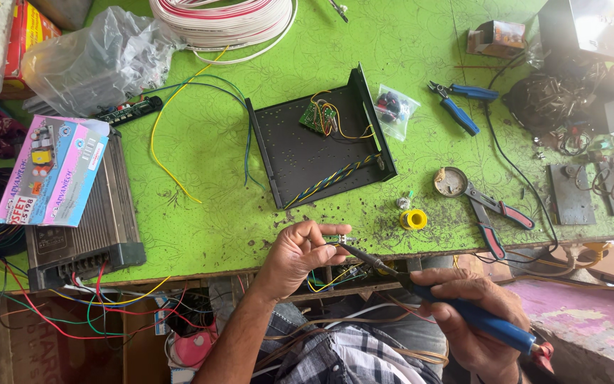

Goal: The person sits at a cluttered workbench and solders a small electronic component, holding the part and wire in one hand while applying a soldering iron with the other. They strip and position colored wires, tin the joint, and repeatedly reposition the component while working on the connection.

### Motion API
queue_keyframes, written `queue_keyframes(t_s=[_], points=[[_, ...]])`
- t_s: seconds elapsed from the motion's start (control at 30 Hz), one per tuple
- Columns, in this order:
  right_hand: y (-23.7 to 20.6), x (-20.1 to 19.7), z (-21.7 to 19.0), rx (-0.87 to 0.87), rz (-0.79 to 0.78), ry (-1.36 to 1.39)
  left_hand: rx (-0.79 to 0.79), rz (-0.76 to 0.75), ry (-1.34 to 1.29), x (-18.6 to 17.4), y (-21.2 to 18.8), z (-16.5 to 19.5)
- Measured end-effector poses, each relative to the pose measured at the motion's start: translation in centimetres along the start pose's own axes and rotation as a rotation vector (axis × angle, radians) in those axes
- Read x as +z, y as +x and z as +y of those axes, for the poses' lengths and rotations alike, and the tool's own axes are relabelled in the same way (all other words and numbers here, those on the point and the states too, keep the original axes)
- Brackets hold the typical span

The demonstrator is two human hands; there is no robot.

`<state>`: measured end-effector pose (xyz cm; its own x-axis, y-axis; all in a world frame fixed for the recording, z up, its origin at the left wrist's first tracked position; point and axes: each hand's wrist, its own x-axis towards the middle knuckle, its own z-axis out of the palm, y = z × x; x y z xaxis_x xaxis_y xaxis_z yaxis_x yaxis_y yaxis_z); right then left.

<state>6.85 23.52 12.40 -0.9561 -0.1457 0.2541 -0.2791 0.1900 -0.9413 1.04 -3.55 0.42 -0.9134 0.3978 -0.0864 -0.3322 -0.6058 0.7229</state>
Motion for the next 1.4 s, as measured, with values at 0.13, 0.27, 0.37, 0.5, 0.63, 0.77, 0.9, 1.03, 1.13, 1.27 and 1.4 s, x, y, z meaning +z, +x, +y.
queue_keyframes(t_s=[0.13,0.27,0.37,0.5,0.63,0.77,0.9,1.03,1.13,1.27,1.4], points=[[-0.2,-0.2,0.1,-0.015,0.033,0.009,-0.010,0.004,-0.006,-0.1,-0.1,-0.1],[-0.4,-0.1,0.2,-0.005,0.040,0.028,-0.015,0.018,0.002,-0.2,-0.2,0.0],[-0.4,-0.3,0.3,-0.039,0.016,0.007,-0.012,0.024,-0.009,0.0,-0.3,0.2],[-0.5,-0.6,0.4,-0.001,0.048,0.034,-0.016,0.032,-0.003,0.1,-0.1,0.4],[-0.6,-0.5,0.3,-0.028,0.019,0.003,-0.015,0.037,-0.010,0.2,-0.3,0.1],[-0.6,-0.2,0.2,-0.009,0.025,0.023,0.011,0.015,-0.022,0.3,-0.3,0.1],[-0.6,-0.4,0.3,-0.017,0.015,-0.009,-0.003,0.034,-0.015,0.2,-0.3,0.1],[-0.7,-0.2,-0.3,-0.132,0.026,-0.079,-0.020,0.039,-0.015,0.1,-0.7,-0.2],[0.7,0.9,-1.0,-0.347,-0.063,-0.382,-0.009,0.045,0.092,0.9,-0.8,0.2],[4.4,3.7,0.4,-0.425,-0.182,-0.620,0.005,0.046,0.208,3.6,-0.8,1.2],[3.3,4.4,1.6,-0.403,-0.234,-0.634,-0.080,0.073,0.444,5.7,-2.8,1.6]])
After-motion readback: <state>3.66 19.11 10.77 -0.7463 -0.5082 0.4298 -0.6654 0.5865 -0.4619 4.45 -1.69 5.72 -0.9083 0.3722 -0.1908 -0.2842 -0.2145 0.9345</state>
